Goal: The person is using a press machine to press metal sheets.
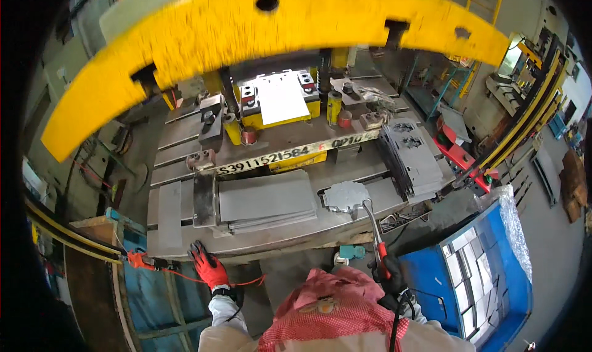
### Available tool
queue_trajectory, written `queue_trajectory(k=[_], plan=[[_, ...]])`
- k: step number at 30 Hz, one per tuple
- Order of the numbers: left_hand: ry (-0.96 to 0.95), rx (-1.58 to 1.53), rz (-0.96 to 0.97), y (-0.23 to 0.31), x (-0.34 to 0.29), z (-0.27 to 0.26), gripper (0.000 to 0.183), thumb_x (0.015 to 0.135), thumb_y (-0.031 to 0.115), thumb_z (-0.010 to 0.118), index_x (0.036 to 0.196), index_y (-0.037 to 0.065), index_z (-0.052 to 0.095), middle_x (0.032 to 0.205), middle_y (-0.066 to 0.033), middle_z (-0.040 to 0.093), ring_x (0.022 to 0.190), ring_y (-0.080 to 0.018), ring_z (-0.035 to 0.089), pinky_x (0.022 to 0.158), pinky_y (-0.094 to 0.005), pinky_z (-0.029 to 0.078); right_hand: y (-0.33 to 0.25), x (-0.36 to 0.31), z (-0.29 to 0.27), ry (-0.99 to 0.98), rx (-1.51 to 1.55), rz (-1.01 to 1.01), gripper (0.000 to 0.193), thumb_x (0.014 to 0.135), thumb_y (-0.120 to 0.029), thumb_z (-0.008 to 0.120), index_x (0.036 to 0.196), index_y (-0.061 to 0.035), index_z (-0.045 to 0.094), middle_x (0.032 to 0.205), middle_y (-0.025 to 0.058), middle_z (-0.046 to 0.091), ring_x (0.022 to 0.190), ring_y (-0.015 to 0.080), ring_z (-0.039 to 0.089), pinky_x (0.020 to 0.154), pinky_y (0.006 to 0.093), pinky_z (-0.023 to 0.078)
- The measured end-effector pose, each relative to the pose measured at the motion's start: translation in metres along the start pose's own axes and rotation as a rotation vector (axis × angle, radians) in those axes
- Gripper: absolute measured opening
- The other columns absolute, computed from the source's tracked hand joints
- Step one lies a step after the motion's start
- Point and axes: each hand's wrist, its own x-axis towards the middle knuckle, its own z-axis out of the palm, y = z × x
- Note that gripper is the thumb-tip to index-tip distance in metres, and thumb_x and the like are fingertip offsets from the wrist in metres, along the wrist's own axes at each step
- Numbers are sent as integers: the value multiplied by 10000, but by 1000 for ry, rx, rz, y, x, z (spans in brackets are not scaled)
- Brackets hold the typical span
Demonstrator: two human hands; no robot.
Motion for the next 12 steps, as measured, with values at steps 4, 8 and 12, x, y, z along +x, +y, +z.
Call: queue_trajectory(k=[4,8,12], plan=[[-11,-8,3,-3,-4,-3,577,777,87,484,1326,135,311,1393,-103,258,1283,-315,222,1031,-402,234,-30,9,14,-174,-133,-20,622,794,-401,519,1255,-13,365,772,74,557,538,118,487,454,242,383],[-32,27,-1,-4,-5,-1,583,783,123,493,1332,142,299,1408,-95,229,1287,-317,212,1034,-409,226,-78,46,51,-329,-300,-168,663,770,-406,532,1270,-6,358,790,73,558,544,93,475,465,229,378],[-64,23,24,-28,-4,13,619,781,163,520,1348,155,271,1425,-83,188,1304,-303,179,1044,-401,211,-144,123,118,-456,-401,-215,659,778,-363,532,1308,-30,326,823,81,580,584,98,481,509,225,396]])
